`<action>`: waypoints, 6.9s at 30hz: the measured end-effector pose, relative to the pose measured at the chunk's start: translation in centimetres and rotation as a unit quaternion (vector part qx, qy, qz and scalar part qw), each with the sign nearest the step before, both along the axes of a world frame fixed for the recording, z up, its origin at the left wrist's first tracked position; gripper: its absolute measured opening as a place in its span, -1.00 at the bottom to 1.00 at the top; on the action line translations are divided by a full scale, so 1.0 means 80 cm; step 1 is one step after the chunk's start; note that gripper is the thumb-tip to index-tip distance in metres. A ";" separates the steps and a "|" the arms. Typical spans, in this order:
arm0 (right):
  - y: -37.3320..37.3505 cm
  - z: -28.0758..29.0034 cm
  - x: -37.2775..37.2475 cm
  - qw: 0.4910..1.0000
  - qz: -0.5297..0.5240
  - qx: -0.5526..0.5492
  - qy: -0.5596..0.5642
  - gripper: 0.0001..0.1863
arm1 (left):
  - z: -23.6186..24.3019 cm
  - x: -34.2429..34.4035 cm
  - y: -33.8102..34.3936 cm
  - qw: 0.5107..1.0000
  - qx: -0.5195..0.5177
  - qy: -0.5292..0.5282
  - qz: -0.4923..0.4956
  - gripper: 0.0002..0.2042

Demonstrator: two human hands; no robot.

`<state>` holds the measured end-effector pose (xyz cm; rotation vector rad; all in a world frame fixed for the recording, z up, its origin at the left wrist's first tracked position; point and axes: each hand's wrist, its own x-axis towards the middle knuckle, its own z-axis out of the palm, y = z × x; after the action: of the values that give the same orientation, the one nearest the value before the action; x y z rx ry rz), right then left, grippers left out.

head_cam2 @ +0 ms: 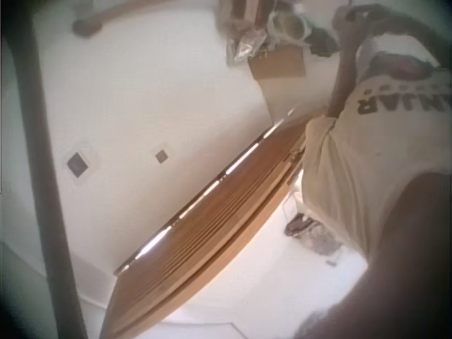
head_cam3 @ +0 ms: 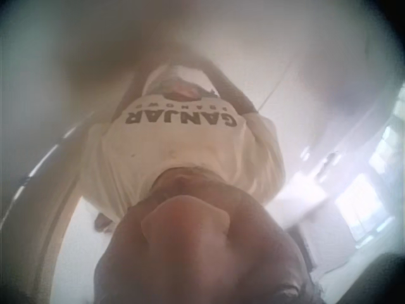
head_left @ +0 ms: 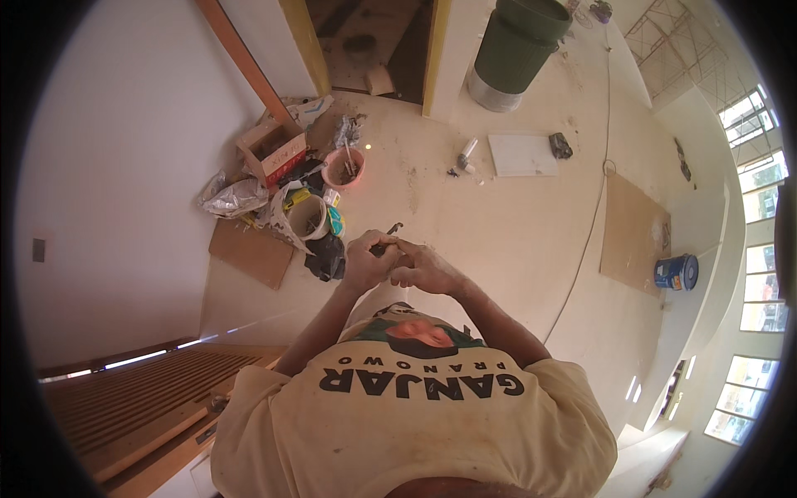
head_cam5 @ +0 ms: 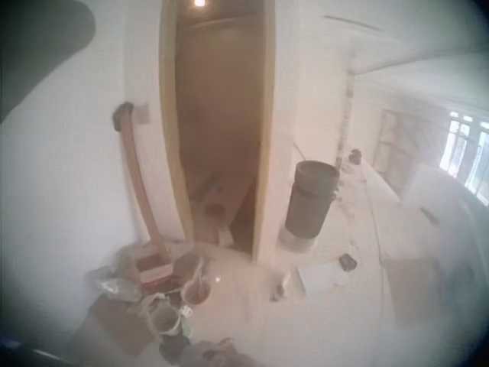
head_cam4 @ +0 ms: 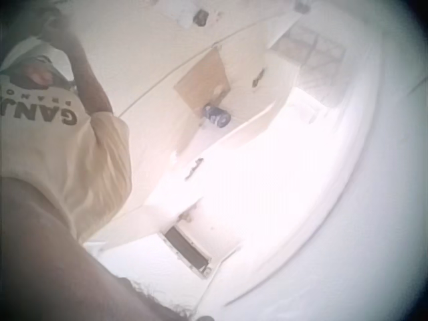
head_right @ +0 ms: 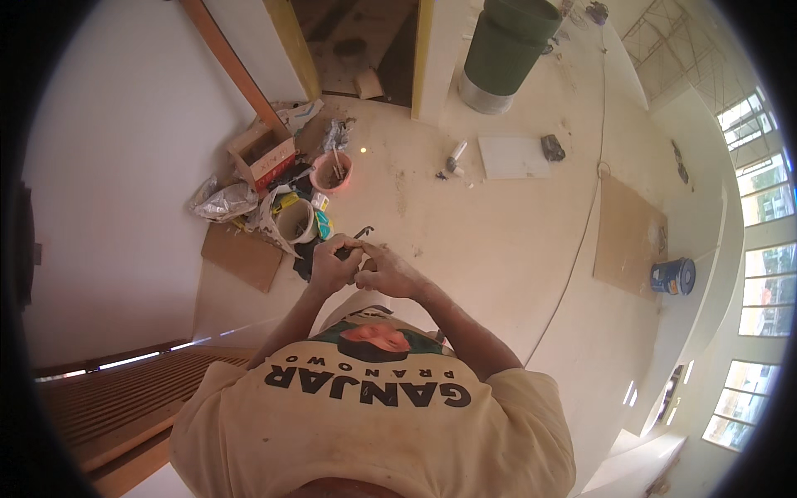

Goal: The person measures and marks a white ceramic tile with a metal ruler and pencil. They then use an angle grinder to cut the tile along the marked line, creating a straight edge. The person repeats this process on another tile.

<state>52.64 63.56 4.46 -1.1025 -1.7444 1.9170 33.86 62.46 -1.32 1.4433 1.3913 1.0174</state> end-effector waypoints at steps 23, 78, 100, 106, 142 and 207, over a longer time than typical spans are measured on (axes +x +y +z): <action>0.733 0.010 -0.052 0.978 0.138 -0.106 0.119 -0.37 | 0.046 -0.054 0.660 0.989 0.095 0.023 0.107 -0.83; 2.029 -0.992 -0.662 0.913 -0.012 0.158 -0.377 -0.54 | -0.360 -0.317 1.416 0.720 -0.654 0.199 0.120 -0.27; 1.744 -0.918 -0.552 0.928 0.008 0.258 -0.269 -0.75 | -0.354 -0.400 1.401 0.682 -0.706 0.189 0.019 0.05; 1.640 -0.552 -0.403 0.944 -0.014 -0.014 -0.329 -0.69 | -0.347 -0.363 1.337 0.783 -0.586 0.199 0.070 -0.18; 0.978 -0.286 -0.314 0.728 0.638 0.067 -0.243 -0.84 | -0.169 0.255 0.514 0.552 -0.405 -0.474 0.553 -0.37; -1.052 -0.112 -0.843 0.561 0.827 -0.025 -0.027 -0.75 | -0.053 -0.374 -1.189 0.399 0.188 -0.473 0.763 -0.52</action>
<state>-14.83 -20.57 -4.54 1.2781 -3.1080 2.4649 3.96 -32.65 -5.60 -0.9528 1.1934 2.7084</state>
